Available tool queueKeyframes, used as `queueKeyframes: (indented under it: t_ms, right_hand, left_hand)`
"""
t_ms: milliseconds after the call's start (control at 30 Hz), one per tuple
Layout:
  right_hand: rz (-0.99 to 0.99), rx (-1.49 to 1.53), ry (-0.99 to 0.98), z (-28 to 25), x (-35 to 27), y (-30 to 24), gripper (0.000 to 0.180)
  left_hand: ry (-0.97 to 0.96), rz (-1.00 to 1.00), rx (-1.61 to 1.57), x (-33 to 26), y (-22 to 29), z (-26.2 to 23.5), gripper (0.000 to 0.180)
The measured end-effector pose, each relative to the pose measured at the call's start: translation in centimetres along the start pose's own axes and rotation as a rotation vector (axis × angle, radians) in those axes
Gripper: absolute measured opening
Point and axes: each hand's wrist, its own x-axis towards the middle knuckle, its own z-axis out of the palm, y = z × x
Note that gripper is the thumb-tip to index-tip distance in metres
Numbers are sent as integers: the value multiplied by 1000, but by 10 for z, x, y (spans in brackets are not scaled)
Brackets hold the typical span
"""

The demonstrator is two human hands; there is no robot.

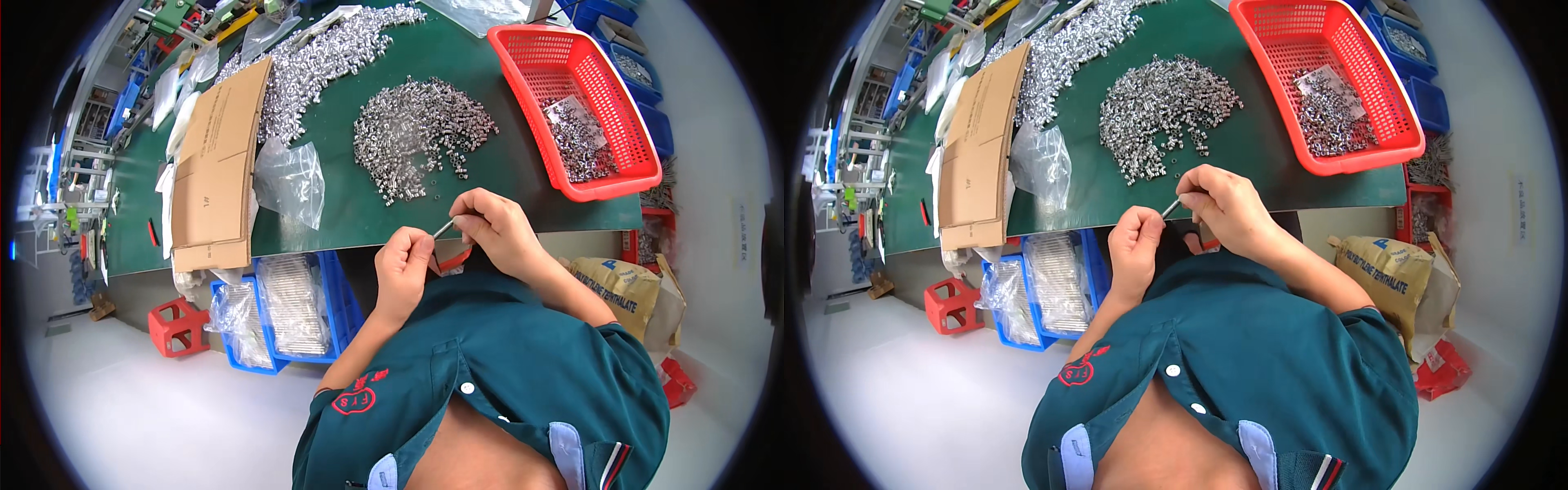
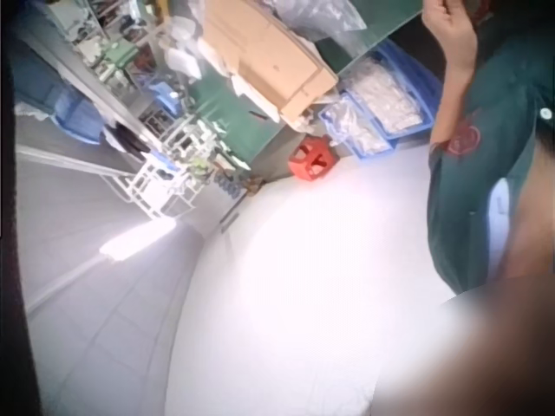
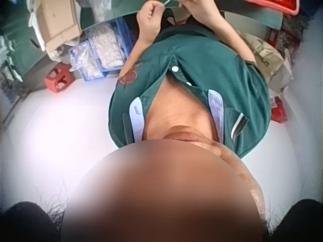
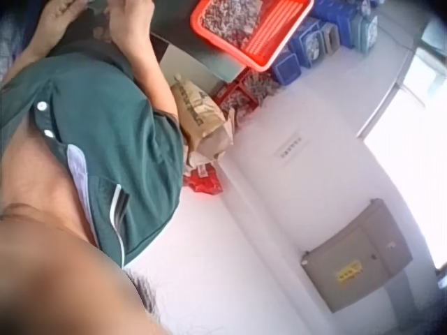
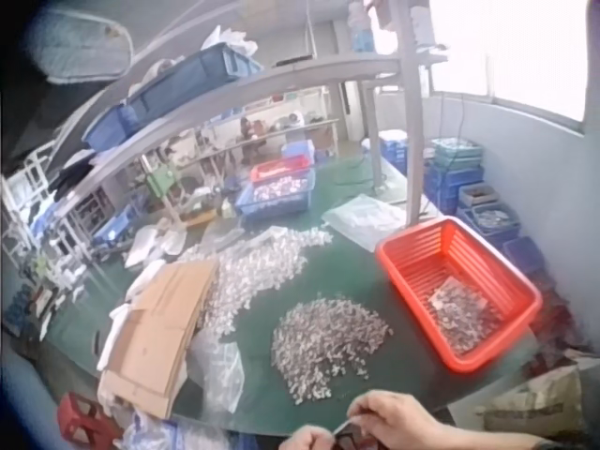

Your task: Threading small metal pins into hardware components on a workbench.

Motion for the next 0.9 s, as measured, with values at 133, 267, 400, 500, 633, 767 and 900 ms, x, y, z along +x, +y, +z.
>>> queueKeyframes:
  t_ms: [133,267,400,500,633,767,900]
  right_hand:
    - [-150,-26,45,-15,-6,-4,7]
    - [-513,-167,40,-44,-7,-9,13]
    - [-670,-227,82,-71,-11,-22,13]
    - [-658,-232,107,-90,-16,-29,13]
    - [-680,-220,186,-111,-21,-34,10]
    - [-504,-81,281,-129,-20,-30,12]
    - [-427,-127,348,-152,-14,-22,21]
  left_hand:
    - [-34,106,79,9,13,8,19]
    - [-264,-197,-480,26,14,17,24]
    - [-510,-367,-664,48,32,30,26]
    - [-641,-414,-799,63,37,47,24]
    - [-736,-356,-801,76,56,74,27]
    - [-697,-311,-736,94,62,97,27]
    - [-482,-185,-450,109,74,114,26]
